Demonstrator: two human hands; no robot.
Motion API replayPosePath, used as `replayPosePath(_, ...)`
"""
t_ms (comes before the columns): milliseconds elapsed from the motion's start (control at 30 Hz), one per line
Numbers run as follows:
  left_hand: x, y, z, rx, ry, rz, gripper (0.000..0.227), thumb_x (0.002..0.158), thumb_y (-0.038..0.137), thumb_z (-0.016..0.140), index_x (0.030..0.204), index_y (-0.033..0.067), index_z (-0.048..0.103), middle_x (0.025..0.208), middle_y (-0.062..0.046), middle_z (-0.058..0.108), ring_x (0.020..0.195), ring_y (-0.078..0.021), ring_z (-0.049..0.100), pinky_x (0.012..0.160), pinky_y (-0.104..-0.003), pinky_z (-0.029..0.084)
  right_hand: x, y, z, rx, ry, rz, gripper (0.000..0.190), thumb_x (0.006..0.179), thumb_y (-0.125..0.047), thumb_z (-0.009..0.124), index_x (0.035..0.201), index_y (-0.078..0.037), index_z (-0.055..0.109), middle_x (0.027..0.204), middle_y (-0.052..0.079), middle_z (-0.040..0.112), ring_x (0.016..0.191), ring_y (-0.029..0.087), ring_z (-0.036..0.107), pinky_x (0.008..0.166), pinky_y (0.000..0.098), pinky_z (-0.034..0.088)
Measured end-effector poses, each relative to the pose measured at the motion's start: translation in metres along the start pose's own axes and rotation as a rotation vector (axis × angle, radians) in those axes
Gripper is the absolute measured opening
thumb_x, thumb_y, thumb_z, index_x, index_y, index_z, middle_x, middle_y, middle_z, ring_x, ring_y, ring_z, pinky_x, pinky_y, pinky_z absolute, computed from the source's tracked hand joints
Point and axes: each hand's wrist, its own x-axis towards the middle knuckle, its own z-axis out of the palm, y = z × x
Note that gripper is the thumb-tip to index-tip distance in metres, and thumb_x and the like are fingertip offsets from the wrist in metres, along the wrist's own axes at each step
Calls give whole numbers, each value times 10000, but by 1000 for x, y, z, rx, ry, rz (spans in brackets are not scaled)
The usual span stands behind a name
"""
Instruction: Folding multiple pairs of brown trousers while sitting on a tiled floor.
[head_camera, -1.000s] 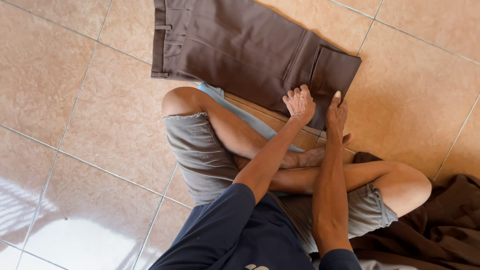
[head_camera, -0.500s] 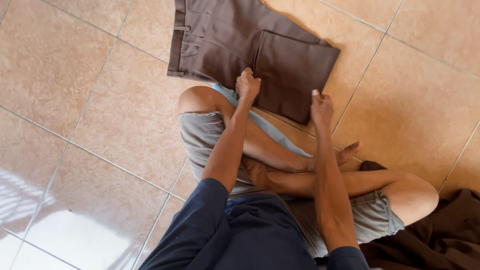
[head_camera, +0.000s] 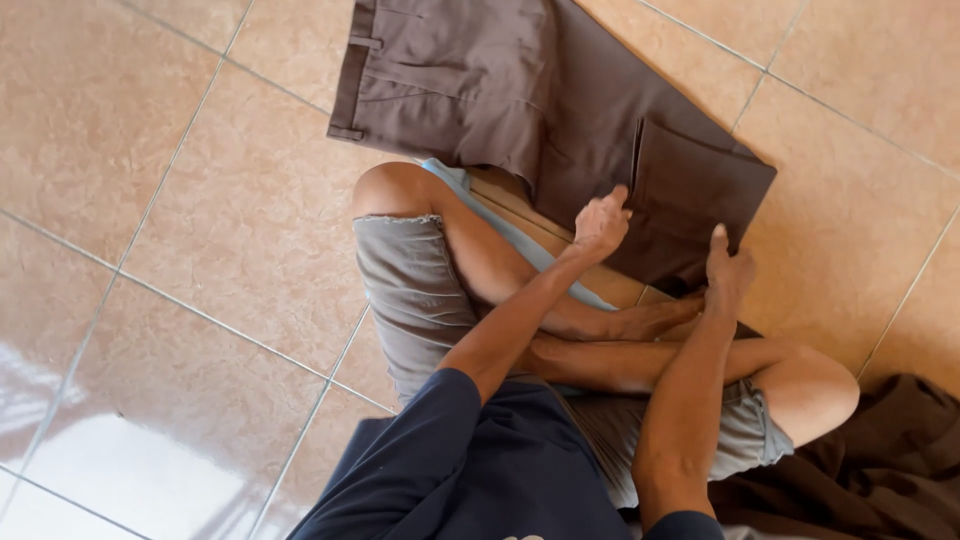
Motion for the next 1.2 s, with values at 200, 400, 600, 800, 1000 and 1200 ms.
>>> replayPosePath(200, 9, 13, -147, -70, 302, 232, 227, 905, 393, 686, 1088, 259, 682, 930, -107, 796, 945, -340, 768, 824, -481, 641, 23, 9, 20, 283, 54, -15, 638, 1078, -512, 348, 1188, 41, 647, 1139, 295, 681, 953, 384, 750, 693, 529, 649)
replayPosePath(400, 88, -130, -172, 47, 339, -60, 326, 888, 344, 758, 1192, 235, 716, 1192, -107, 748, 1155, -367, 689, 992, -536, 563, 11, -13, 67, -69, -41, -265, 669, 1033, -580, 573, 1147, 65, 709, 1088, 338, 698, 1109, 540, 632, 978, 617, 477)
replayPosePath(600, 54, -105, -126, -65, 312, 84, 337, 844, 324, 819, 1135, 169, 748, 1113, -144, 765, 1051, -363, 735, 878, -492, 608, 64, 25, 64, -194, 393, -225, 380, 898, -355, 763, 1140, -64, 727, 1008, 198, 742, 996, 413, 711, 860, 514, 564)
replayPosePath(800, 19, -82, -115, 59, 172, 178, 342, 908, 288, 751, 1211, 139, 700, 1143, -158, 757, 1055, -359, 739, 867, -499, 621, 121, 81, 60, -9, 305, -49, 433, 926, -385, 802, 1209, -91, 657, 1083, 126, 663, 991, 323, 709, 755, 434, 634)
replayPosePath(1000, 35, -90, -106, 108, 213, 335, 239, 935, 216, 686, 1161, 151, 638, 1084, -146, 768, 987, -379, 755, 838, -519, 590, 75, 41, 53, -289, 356, -44, 552, 922, -407, 867, 1226, -87, 536, 1139, 137, 648, 1045, 359, 685, 812, 535, 582)
replayPosePath(1200, 17, -63, -102, 734, 410, 812, 601, 974, 32, 645, 1526, 193, 471, 1593, -152, 378, 1408, -384, 478, 1150, -629, 362, -63, -61, 79, -639, 374, -766, 759, 993, -383, 809, 1589, -104, 431, 1503, 187, 488, 1333, 402, 463, 999, 585, 420)
